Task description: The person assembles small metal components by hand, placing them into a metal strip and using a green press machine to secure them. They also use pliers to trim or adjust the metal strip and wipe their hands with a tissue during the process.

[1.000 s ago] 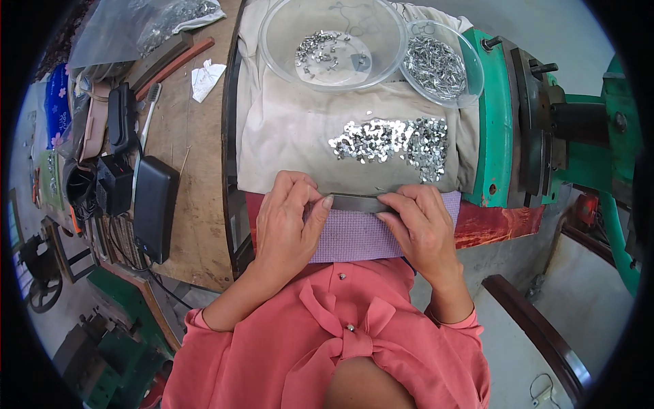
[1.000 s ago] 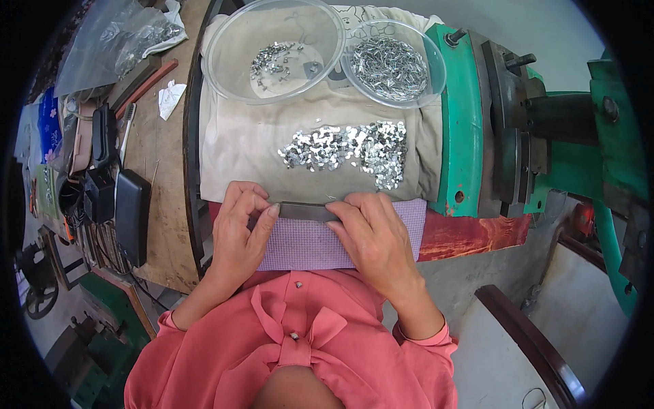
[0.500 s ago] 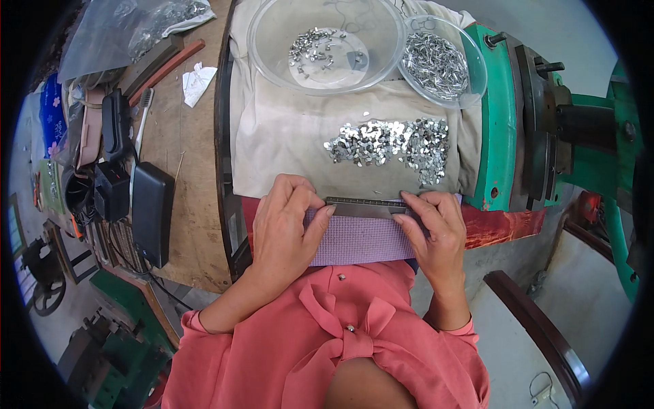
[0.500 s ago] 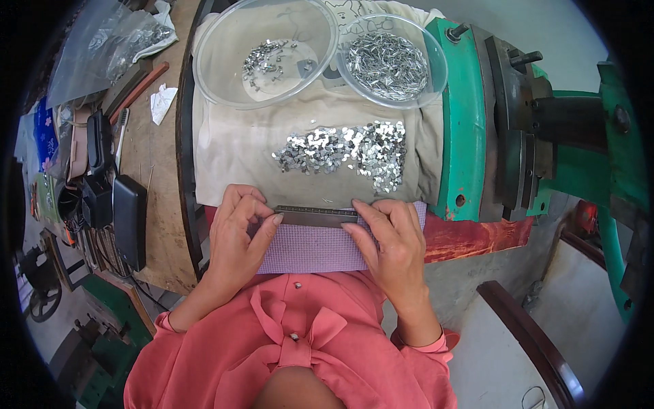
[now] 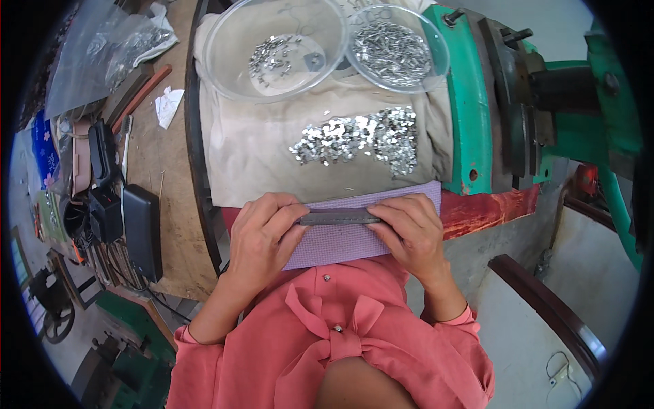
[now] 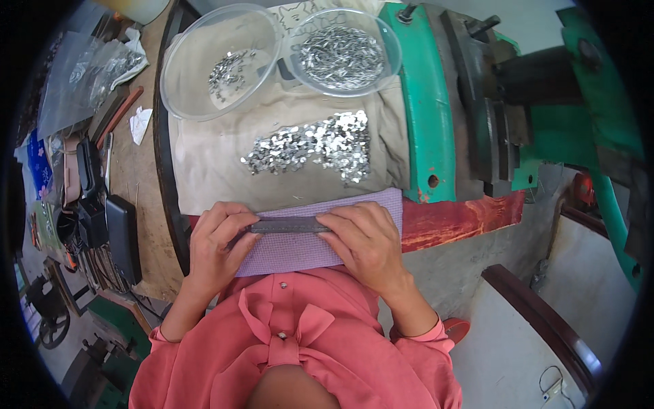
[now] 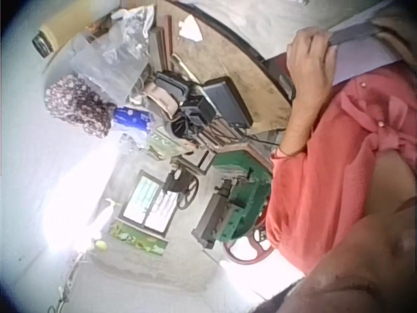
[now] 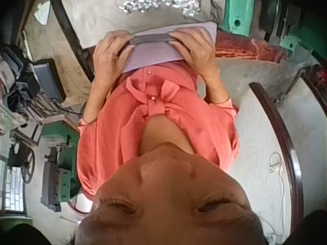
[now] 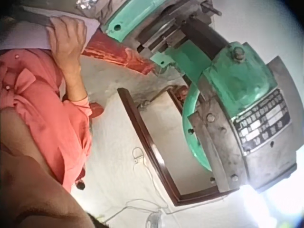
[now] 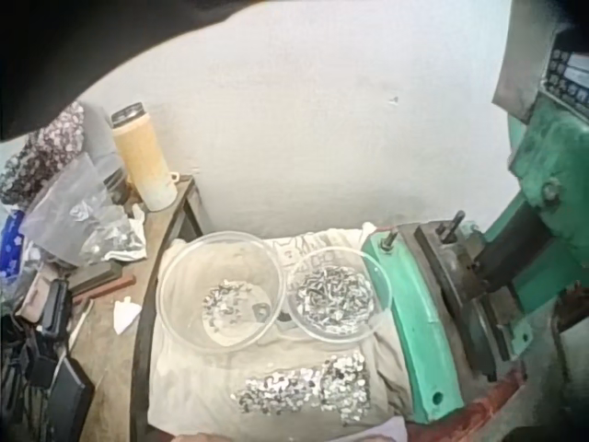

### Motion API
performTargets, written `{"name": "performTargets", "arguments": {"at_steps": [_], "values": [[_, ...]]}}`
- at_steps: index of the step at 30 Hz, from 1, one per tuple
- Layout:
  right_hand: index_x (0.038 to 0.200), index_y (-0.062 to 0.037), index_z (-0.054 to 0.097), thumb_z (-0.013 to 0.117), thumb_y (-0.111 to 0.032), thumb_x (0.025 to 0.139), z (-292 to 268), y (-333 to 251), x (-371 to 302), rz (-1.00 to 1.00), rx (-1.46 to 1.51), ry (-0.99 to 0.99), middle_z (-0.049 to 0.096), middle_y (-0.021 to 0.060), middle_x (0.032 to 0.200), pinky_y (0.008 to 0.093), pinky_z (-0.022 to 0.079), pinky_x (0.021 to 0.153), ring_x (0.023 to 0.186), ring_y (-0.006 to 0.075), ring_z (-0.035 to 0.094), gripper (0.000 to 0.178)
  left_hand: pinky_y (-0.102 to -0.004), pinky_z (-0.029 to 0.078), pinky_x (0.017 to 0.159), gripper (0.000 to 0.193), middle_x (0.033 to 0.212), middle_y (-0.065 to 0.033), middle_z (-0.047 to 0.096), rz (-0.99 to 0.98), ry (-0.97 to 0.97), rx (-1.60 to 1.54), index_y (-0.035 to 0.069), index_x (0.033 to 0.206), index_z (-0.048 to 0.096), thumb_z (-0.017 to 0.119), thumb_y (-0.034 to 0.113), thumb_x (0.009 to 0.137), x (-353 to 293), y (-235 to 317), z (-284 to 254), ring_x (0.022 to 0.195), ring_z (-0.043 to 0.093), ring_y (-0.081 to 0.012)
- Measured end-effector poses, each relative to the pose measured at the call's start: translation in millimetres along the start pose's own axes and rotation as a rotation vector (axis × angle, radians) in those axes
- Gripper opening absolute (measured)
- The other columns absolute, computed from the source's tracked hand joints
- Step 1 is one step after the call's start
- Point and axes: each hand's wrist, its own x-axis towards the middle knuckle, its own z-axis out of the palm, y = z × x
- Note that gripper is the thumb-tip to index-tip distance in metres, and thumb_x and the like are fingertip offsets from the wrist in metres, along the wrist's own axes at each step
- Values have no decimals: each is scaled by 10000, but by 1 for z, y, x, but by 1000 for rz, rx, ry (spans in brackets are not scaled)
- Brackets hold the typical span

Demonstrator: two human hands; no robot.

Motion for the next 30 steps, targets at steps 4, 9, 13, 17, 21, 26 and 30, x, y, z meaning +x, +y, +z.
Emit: {"name": "performTargets", "arguments": {"at_steps": [4,9,13,17,21,26,30], "values": [[1030,-89,705,797,-98,729,-6,3,-2,-19,-84,53,655,57,995,385,478,735,868,261,604,315,-364,457,712,284,960,-68,659,109,11,135,69,971,670,775,63,706,10,13,-2,857,633,-255],[1025,-82,695,788,-120,742,-11,6,-6,-29,-70,97,653,53,985,367,486,699,852,254,609,300,-365,446,696,261,959,-47,659,170,-69,220,72,951,663,768,62,712,26,24,-8,805,615,-254],[999,-64,708,804,-107,731,-38,6,-12,-34,-109,243,678,65,967,366,506,700,828,260,641,288,-347,432,688,267,941,-27,645,322,-79,243,83,964,661,767,70,719,54,52,-19,797,625,-220],[971,-50,721,819,-86,711,-79,10,-16,-18,-219,418,701,94,959,357,526,678,792,269,670,280,-341,430,677,181,911,-28,629,588,-12,283,91,940,645,691,87,765,97,90,-14,762,624,-208],[988,-30,713,817,-35,708,-118,17,-25,59,-348,589,703,101,945,332,535,637,775,255,675,298,-337,434,672,98,861,-45,599,843,7,244,87,898,612,605,103,801,152,131,1,774,637,-201],[1017,-19,711,799,3,743,-137,28,-31,196,-392,733,698,111,923,287,517,591,718,193,669,289,-358,477,714,146,897,-60,603,1058,-16,275,83,915,626,689,105,786,216,156,35,785,638,-244],[1017,-17,713,791,14,751,-133,34,-36,286,-362,753,696,107,911,280,511,597,702,173,665,279,-358,512,735,102,898,-65,623,1147,-100,401,82,893,639,637,112,795,239,172,49,811,662,-241]]}}
